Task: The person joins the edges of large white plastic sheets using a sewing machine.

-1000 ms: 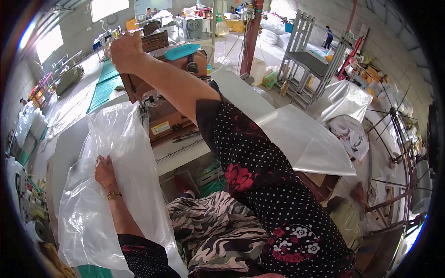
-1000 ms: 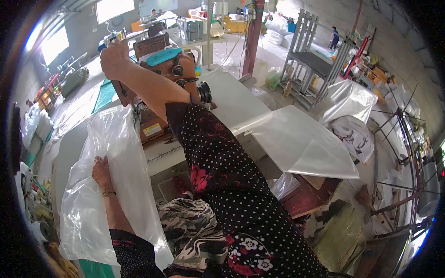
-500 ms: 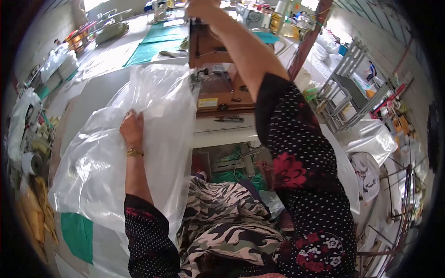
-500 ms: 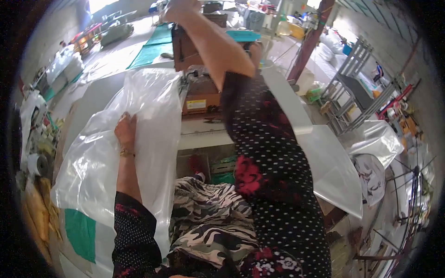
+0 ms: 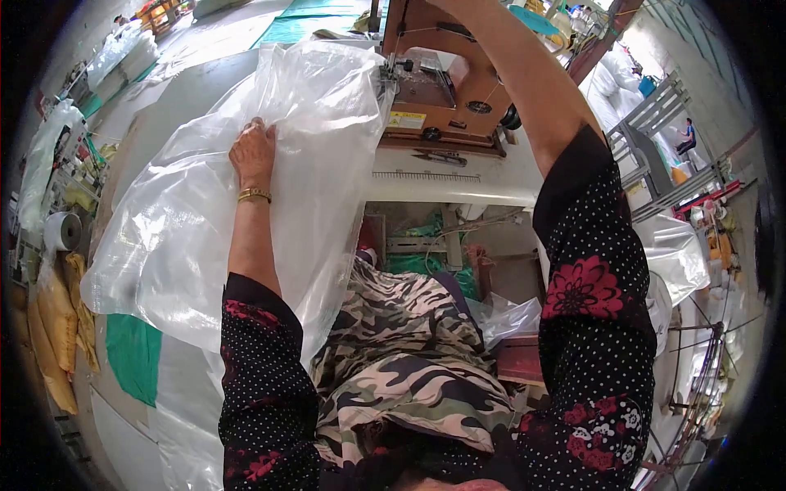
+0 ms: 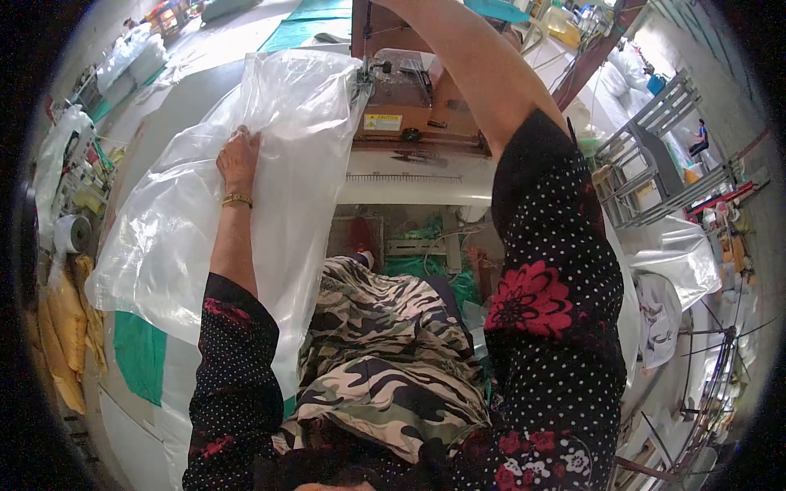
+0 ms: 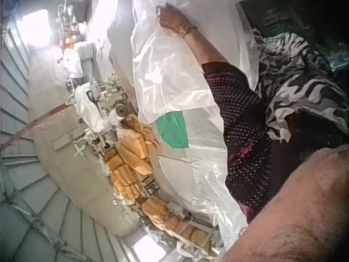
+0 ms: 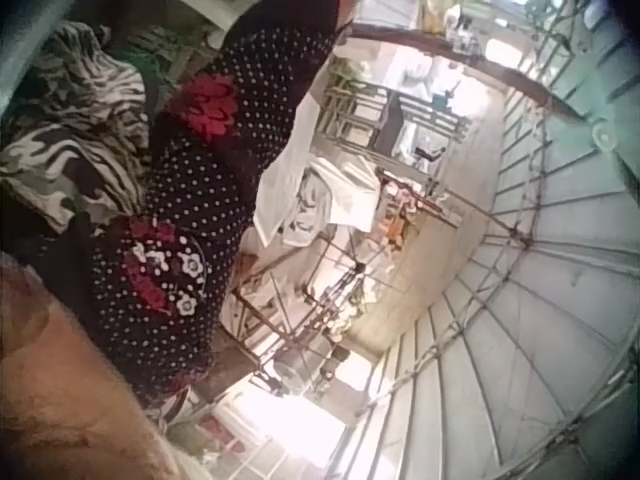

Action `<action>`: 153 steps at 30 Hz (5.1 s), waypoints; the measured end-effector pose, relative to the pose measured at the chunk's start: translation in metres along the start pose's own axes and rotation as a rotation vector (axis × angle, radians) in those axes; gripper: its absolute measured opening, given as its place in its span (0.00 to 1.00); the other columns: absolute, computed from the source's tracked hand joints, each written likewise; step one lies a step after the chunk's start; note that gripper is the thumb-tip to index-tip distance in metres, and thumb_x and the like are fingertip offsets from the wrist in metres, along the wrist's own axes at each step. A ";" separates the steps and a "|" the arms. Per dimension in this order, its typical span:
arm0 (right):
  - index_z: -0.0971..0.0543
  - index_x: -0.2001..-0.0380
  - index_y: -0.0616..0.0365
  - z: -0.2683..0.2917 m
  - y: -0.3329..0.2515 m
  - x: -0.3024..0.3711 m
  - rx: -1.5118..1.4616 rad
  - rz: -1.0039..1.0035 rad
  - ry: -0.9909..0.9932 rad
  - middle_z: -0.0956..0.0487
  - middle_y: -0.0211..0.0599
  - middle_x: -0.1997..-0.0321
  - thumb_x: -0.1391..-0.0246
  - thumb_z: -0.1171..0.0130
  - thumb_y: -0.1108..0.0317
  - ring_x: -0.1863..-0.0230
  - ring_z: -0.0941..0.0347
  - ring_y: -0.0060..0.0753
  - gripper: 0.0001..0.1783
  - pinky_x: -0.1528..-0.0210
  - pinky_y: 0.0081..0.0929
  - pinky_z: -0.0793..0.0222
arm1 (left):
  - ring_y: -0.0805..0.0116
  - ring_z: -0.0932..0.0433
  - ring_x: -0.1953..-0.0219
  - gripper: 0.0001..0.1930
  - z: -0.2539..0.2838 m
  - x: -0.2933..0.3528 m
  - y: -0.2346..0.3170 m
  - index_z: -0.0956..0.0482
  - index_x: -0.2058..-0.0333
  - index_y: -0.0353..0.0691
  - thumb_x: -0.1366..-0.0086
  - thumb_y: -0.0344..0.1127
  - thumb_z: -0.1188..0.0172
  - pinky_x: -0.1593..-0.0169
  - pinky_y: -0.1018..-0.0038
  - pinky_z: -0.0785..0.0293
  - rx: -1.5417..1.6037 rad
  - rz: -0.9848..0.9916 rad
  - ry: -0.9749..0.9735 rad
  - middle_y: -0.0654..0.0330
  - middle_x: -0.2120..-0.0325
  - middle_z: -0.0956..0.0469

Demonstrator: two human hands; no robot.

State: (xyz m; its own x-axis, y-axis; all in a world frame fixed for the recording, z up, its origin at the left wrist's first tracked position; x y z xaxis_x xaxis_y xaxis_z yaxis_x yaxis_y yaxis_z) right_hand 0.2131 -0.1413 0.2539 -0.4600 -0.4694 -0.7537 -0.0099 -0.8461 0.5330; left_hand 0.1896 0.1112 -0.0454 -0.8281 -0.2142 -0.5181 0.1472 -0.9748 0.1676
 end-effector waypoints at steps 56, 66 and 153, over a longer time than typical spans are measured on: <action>0.27 0.73 0.60 -0.060 -0.098 0.313 -1.282 -0.251 -0.086 0.25 0.42 0.73 0.43 0.41 0.66 0.67 0.25 0.48 0.10 0.62 0.42 0.29 | 0.49 0.23 0.55 0.23 -0.001 -0.134 0.160 0.24 0.54 0.32 0.42 0.44 0.36 0.50 0.62 0.27 0.503 -0.619 -0.156 0.47 0.57 0.20; 0.28 0.73 0.60 -0.052 -0.102 0.309 -1.311 -0.241 -0.152 0.25 0.46 0.74 0.43 0.42 0.64 0.67 0.25 0.52 0.11 0.63 0.45 0.29 | 0.54 0.20 0.59 0.12 0.064 -0.117 0.121 0.17 0.59 0.38 0.40 0.36 0.38 0.56 0.67 0.25 0.202 -0.733 -0.063 0.53 0.59 0.19; 0.21 0.73 0.52 0.068 -0.236 0.469 -1.451 0.555 -0.583 0.23 0.31 0.72 0.53 0.43 0.63 0.64 0.25 0.38 0.07 0.56 0.38 0.31 | 0.50 0.37 0.35 0.21 0.130 0.047 -0.205 0.28 0.42 0.47 0.34 0.36 0.49 0.35 0.60 0.38 -0.631 -0.153 -0.157 0.50 0.39 0.31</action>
State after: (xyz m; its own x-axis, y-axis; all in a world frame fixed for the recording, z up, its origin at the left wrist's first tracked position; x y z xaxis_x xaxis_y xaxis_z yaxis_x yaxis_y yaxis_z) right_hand -0.0603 -0.1451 -0.1992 -0.3770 -0.9059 -0.1928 0.8860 -0.2920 -0.3603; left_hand 0.0499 0.3093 0.0045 -0.9268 -0.1057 -0.3605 0.2706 -0.8535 -0.4454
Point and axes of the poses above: each hand's wrist, its own x-axis away from the middle knuckle, its own z-axis out of the back of the hand, y = z × x, the point moved 3 cm from there along -x, towards the middle knuckle
